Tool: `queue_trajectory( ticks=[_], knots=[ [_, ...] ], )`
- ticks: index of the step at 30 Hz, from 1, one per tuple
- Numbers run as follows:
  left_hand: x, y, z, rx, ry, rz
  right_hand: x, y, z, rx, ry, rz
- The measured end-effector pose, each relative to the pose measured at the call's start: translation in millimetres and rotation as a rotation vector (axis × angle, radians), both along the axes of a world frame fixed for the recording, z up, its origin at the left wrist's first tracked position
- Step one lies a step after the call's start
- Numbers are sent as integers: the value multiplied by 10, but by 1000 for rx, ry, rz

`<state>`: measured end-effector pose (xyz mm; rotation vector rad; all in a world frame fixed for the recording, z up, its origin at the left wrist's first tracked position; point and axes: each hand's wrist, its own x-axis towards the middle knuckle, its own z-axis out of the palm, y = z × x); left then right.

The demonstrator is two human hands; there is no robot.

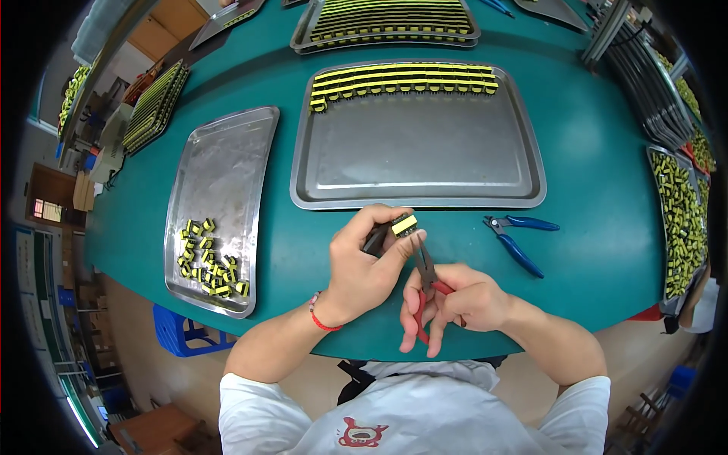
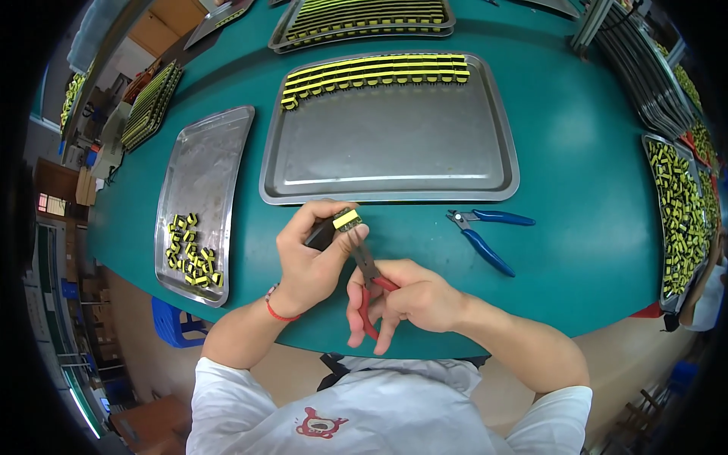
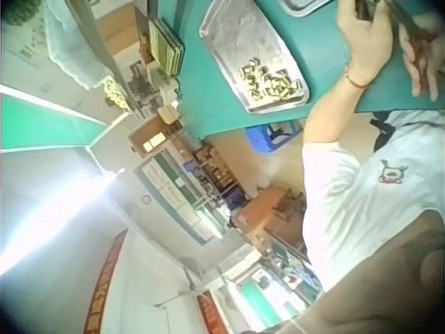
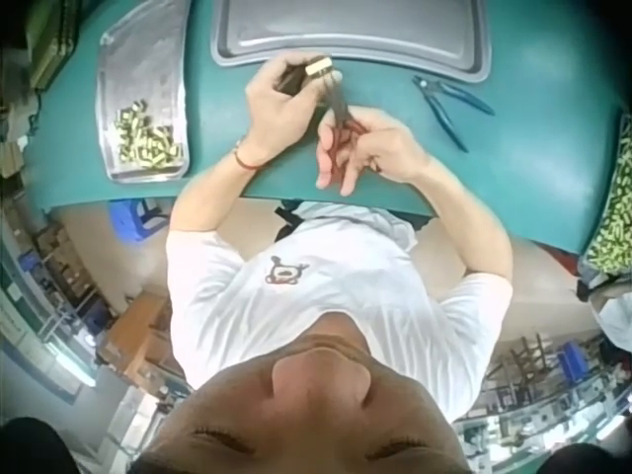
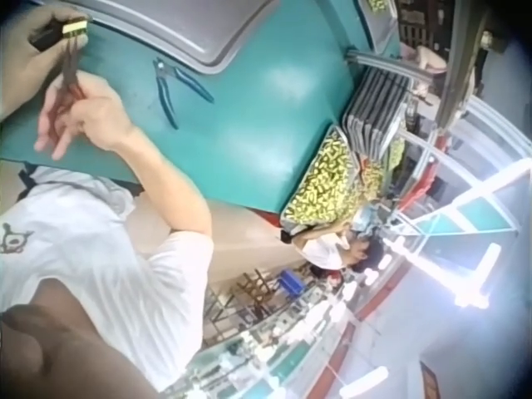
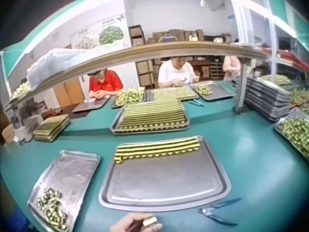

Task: The person cuts electronic components with pliers, then organizes them into metal trays.

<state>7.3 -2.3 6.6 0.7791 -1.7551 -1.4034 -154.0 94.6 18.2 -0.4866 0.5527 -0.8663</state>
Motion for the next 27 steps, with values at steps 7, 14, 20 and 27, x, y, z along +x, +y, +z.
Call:
queue_trajectory(
  ticks=[7,14,20,27],
  knots=[
    [16,-34,-42,-48,16,8,-29,-13,-47,-17,-7,93],
    [21,-40,-55,-133,39,-55,-108,-29,-57,-33,142,116],
    [56,-99,-11,-168,50,-141,-90,-74,68,-113,206,91],
    [-29,57,123,281,145,-114,85,-94,-127,-889,1165,-813]
  ],
)
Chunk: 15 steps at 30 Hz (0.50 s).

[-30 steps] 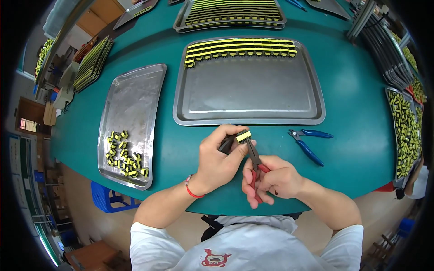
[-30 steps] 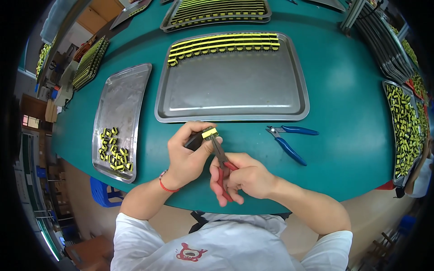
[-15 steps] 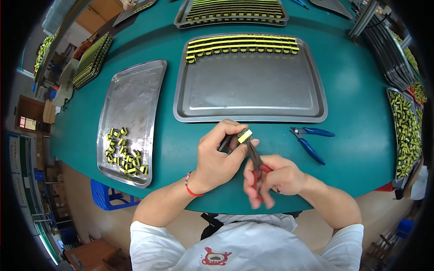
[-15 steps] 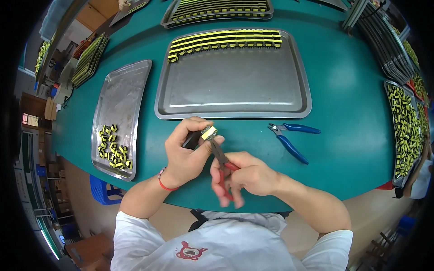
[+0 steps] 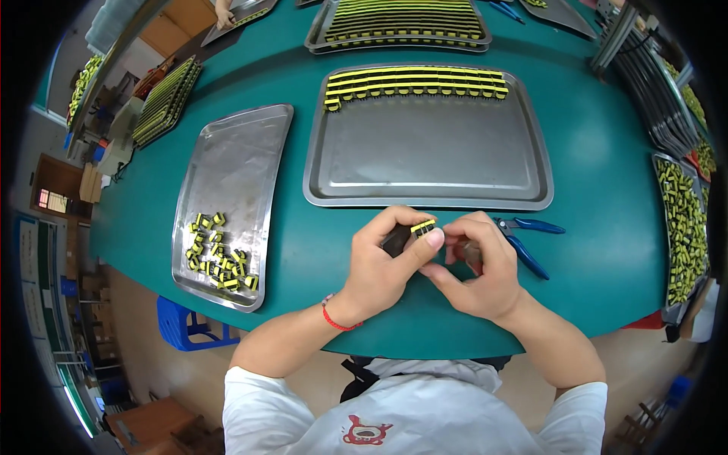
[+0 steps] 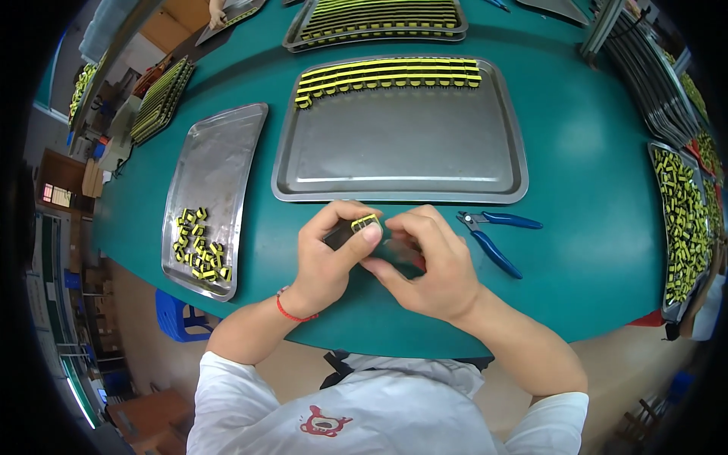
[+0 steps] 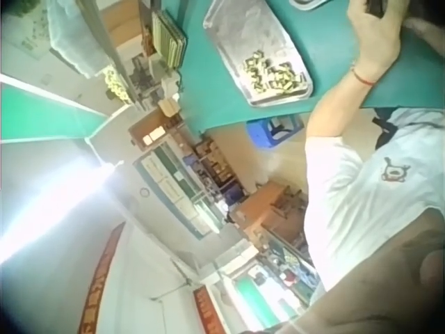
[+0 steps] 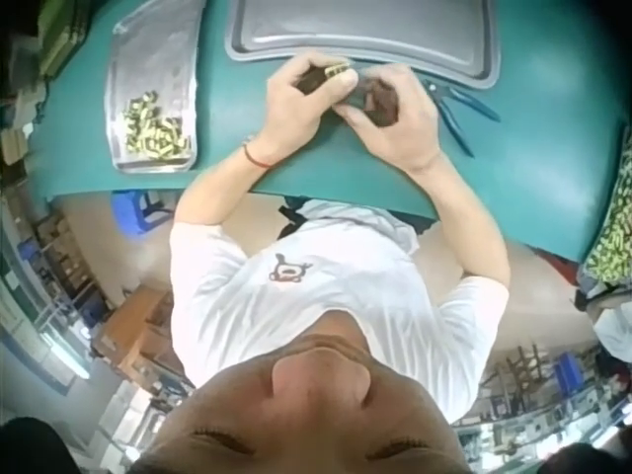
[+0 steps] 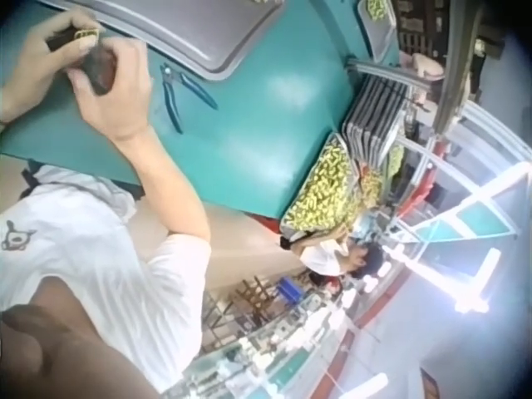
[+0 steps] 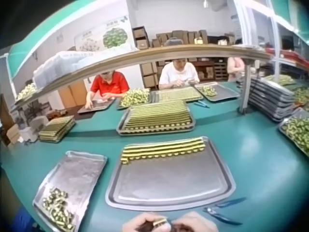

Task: The person cuts electronic components with pliers, then organizes them into metal trays.

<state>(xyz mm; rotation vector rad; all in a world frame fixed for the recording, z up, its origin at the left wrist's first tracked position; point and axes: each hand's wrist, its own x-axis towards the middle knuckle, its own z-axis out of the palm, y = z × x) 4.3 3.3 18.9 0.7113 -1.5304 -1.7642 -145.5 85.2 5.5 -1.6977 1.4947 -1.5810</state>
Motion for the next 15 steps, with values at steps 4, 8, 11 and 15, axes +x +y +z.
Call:
queue_trajectory(
  ticks=[4,8,11,15],
  knots=[
    [-44,98,-9,94,23,-32,32,-104,-49,-198,187,-119],
    [-4,39,-75,123,-13,-47,26,-102,-60,-189,210,-114],
    [26,14,-100,295,57,-137,40,-75,-58,-210,193,-69],
    [16,-82,-104,647,271,-98,30,5,-67,-151,-7,-6]
  ],
)
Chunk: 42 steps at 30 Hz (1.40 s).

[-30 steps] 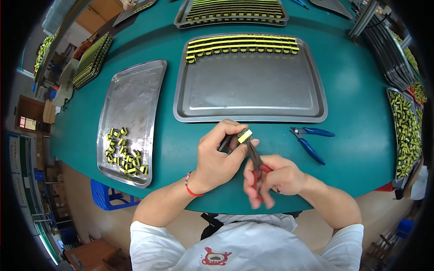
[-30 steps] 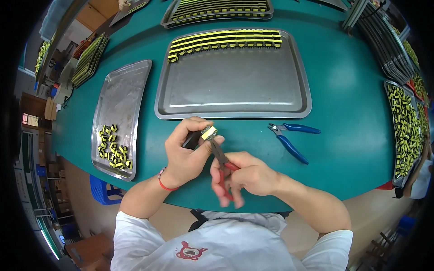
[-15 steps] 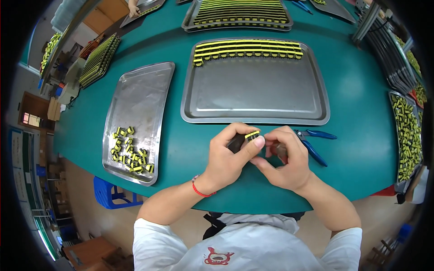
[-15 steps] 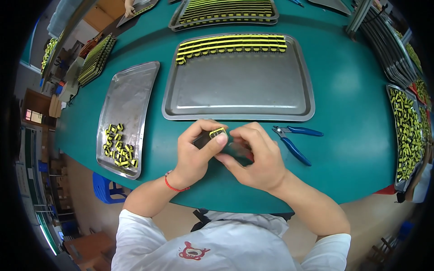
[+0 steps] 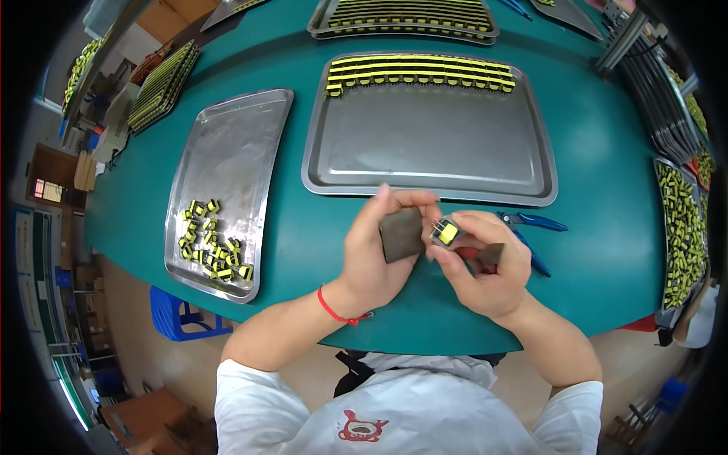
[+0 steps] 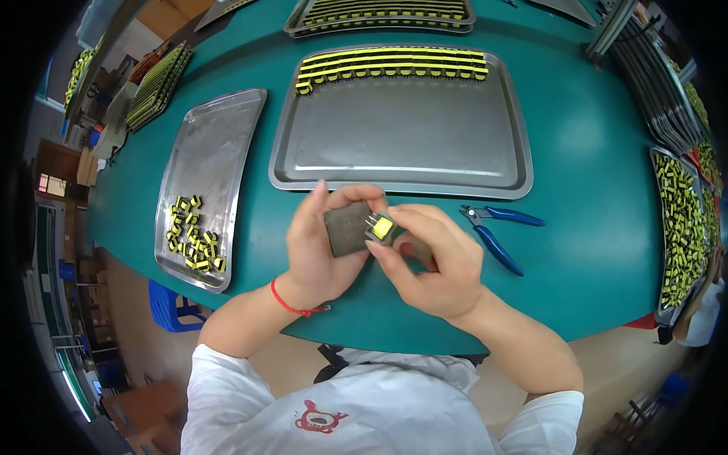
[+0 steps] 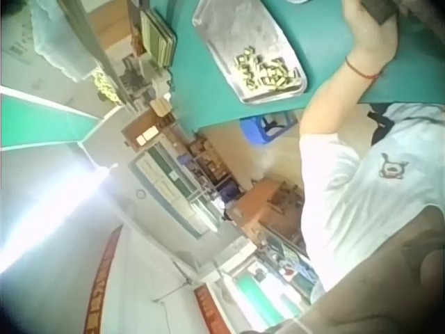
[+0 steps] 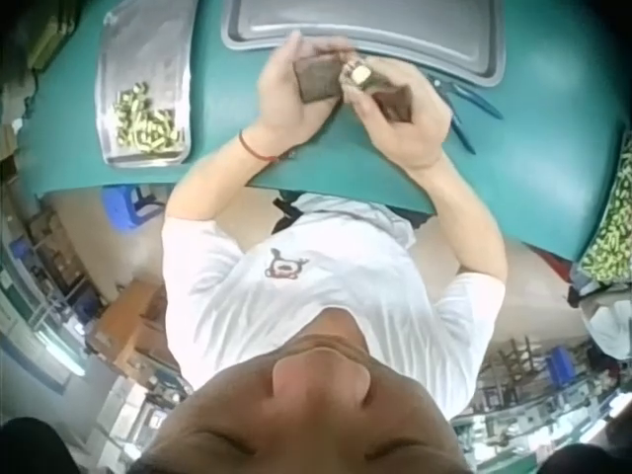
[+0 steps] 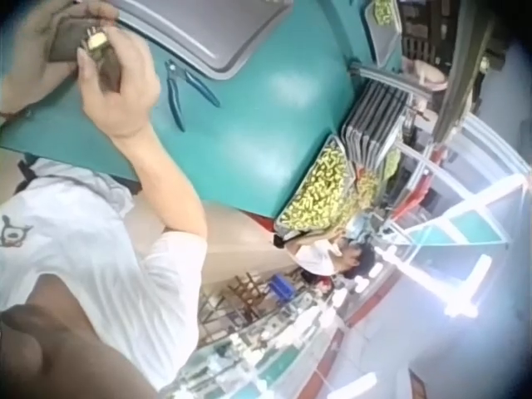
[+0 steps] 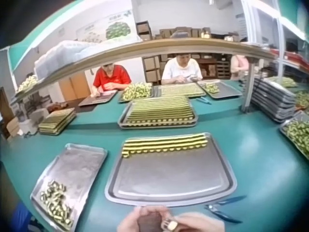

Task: The person cuts electronic components with pliers, then organizes them into metal trays.

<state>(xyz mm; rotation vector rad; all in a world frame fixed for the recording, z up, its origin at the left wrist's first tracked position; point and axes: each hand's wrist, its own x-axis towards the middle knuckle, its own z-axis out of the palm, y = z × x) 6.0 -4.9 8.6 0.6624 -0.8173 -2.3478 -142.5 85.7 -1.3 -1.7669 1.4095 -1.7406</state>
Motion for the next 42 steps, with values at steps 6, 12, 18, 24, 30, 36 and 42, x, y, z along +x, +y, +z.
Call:
queue_trajectory(
  ticks=[6,12,18,24,30,36,42],
  knots=[
    [-26,-44,81,109,276,-20,53,33,23,146,-58,124],
    [12,-24,-69,-451,223,-121,145,30,-45,196,-169,51],
    [28,-11,-30,-517,91,-158,110,67,24,274,-109,86],
    [34,15,-31,-611,21,-173,123,114,2,322,-129,106],
    [32,33,-51,-675,-49,-147,154,115,-64,363,-162,129],
    [-53,5,-93,-674,-15,-143,166,72,-76,331,-178,89],
    [-149,118,-77,-544,-80,-79,112,42,-92,333,-86,31]
  ],
)
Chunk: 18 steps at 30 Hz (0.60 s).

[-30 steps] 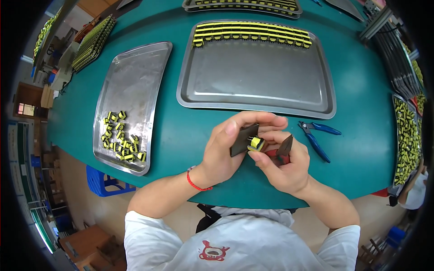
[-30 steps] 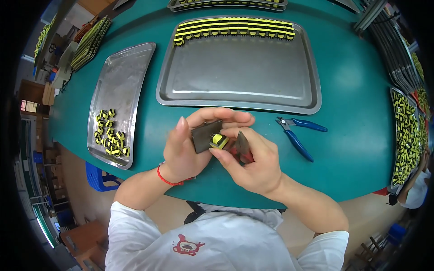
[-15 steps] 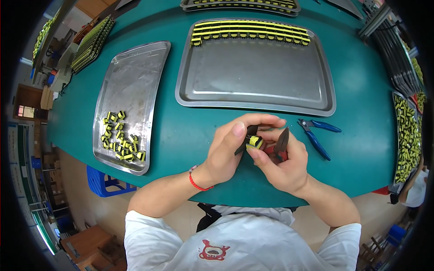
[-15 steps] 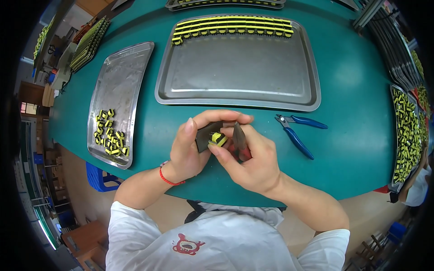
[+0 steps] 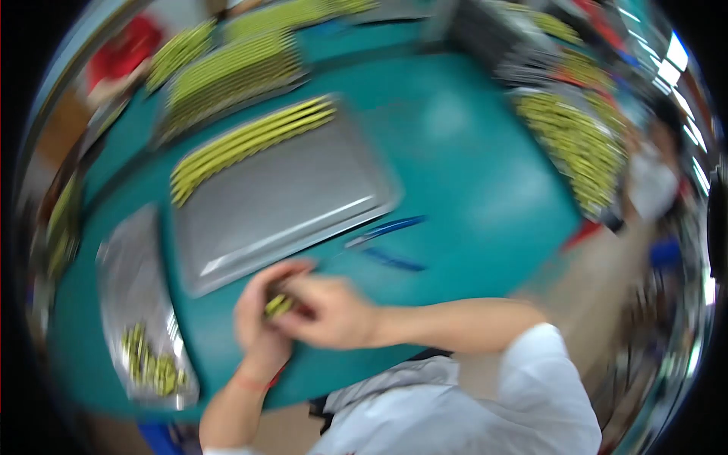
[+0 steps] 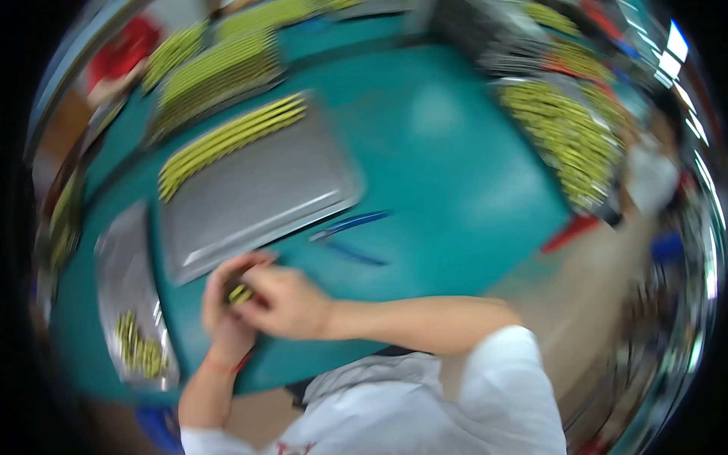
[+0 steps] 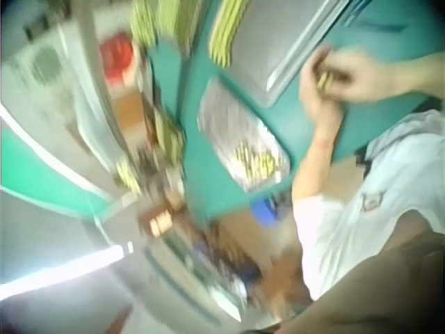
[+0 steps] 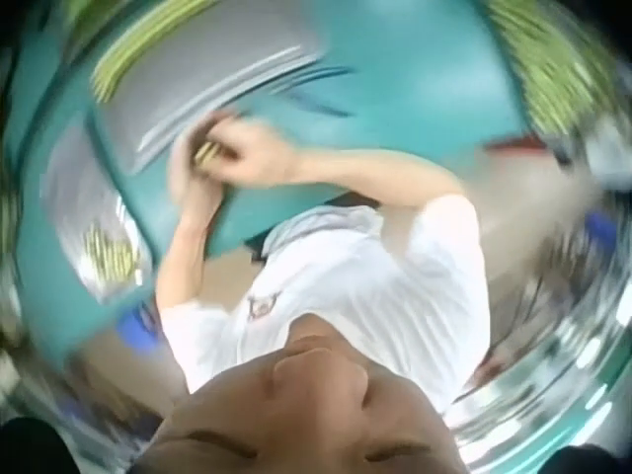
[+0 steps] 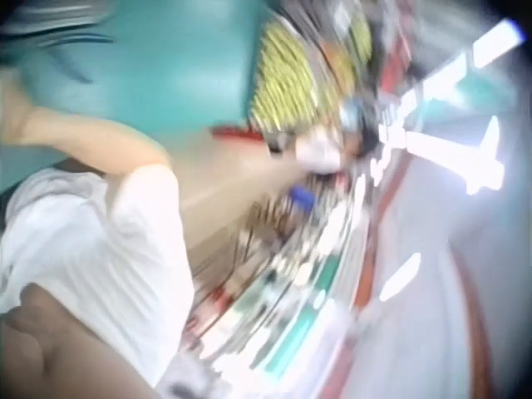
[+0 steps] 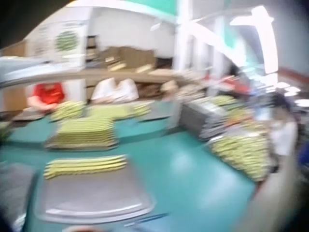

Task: The person cuts electronic components with pliers, then organizes them into metal trays.

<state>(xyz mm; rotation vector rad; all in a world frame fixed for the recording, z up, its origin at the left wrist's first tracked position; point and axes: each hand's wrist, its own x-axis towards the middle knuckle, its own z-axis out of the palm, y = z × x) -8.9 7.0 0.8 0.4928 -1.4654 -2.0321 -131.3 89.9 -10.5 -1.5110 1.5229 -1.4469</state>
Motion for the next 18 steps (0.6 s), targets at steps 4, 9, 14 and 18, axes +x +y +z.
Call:
queue_trajectory(
  ticks=[4,9,14,18],
  knots=[
    [99,-97,-41,153,113,125,135,-199,25,-54,-162,47],
    [-105,-313,38,471,69,99,-234,-332,200,-81,82,30],
    [7,-254,10,634,83,184,-230,-427,161,27,215,165],
    [117,-205,151,525,61,178,-164,-430,168,-122,182,203]
  ],
)
